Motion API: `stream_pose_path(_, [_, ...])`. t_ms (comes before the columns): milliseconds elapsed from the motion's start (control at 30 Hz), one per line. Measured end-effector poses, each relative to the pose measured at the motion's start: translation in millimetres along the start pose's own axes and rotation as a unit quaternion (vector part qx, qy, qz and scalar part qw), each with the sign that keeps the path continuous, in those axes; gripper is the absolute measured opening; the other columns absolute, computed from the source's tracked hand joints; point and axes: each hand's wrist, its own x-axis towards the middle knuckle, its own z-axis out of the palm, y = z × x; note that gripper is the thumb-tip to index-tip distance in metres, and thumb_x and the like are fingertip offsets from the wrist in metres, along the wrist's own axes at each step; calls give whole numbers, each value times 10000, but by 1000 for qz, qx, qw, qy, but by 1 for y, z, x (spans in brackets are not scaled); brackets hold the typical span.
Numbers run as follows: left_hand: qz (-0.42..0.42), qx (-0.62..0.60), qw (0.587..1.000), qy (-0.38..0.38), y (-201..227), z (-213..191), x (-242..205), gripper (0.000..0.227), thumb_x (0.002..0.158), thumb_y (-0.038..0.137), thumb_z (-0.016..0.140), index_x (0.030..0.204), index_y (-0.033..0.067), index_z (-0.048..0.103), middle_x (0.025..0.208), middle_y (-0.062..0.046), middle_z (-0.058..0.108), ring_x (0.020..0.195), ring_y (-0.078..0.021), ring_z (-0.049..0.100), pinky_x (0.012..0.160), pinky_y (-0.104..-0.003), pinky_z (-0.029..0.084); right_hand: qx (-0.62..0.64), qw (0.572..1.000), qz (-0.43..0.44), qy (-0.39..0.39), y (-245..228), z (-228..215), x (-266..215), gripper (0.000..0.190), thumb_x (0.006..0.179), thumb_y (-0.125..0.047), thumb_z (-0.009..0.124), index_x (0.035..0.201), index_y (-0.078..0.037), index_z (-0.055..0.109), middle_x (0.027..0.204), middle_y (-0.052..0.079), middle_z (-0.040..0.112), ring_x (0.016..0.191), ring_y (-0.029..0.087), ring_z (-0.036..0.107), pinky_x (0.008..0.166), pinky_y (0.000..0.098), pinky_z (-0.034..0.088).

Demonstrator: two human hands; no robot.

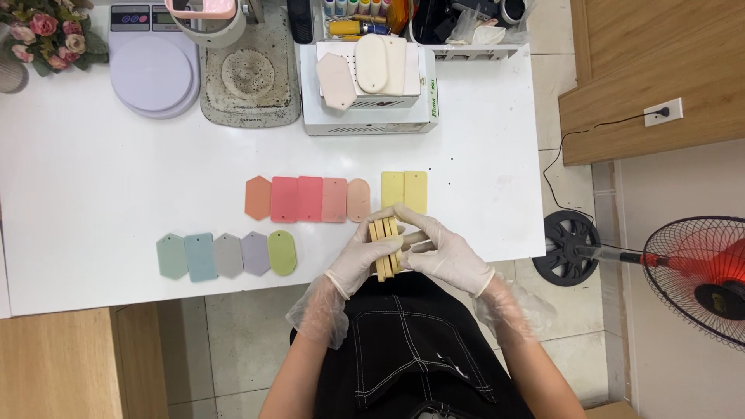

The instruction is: The recorder sorts and organizes various colored wax or polymer sample tags on a white workspace.

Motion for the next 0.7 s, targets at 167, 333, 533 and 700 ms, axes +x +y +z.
stream_pose_path(167, [-18, -44, 999, 5, 6, 9, -7, 664, 880, 161, 750, 1470, 178, 446, 1285, -126, 586, 1138, -294, 683, 867, -426, 622, -152, 987, -53, -16, 3, 0, 3, 1145, 565, -248, 878, 1577, -264, 342, 1518, 122, 473, 1384, 287, 469, 1147, 448, 399])
stream_pose_path(333, [-22, -42, 996, 74, 3, 16, -8, 653, 879, 221, 724, 1462, 196, 430, 1302, -121, 594, 1104, -289, 685, 848, -419, 620, -256, 962, -96, -16, 23, 14, 14, 1288, 517, -293, 932, 1595, -223, 229, 1523, 157, 430, 1425, 330, 392, 1182, 437, 358])
stream_pose_path(533, [-38, -45, 994, 87, -18, -5, -17, 695, 883, 234, 743, 1441, -8, 406, 1285, -151, 656, 1145, -295, 697, 870, -409, 626, -261, 957, -121, -30, 27, 24, 17, 1291, 508, -336, 956, 1617, -268, 299, 1503, 118, 504, 1406, 305, 465, 1194, 399, 399])
stream_pose_path(700, [-33, -98, 991, 88, -25, -18, -31, 692, 869, 180, 747, 1440, -9, 404, 1336, -203, 634, 1159, -297, 674, 856, -417, 612, -379, 922, -61, -44, 27, -7, 51, 1371, 466, -360, 996, 1616, -228, 261, 1597, 133, 348, 1461, 323, 357, 1212, 430, 301])
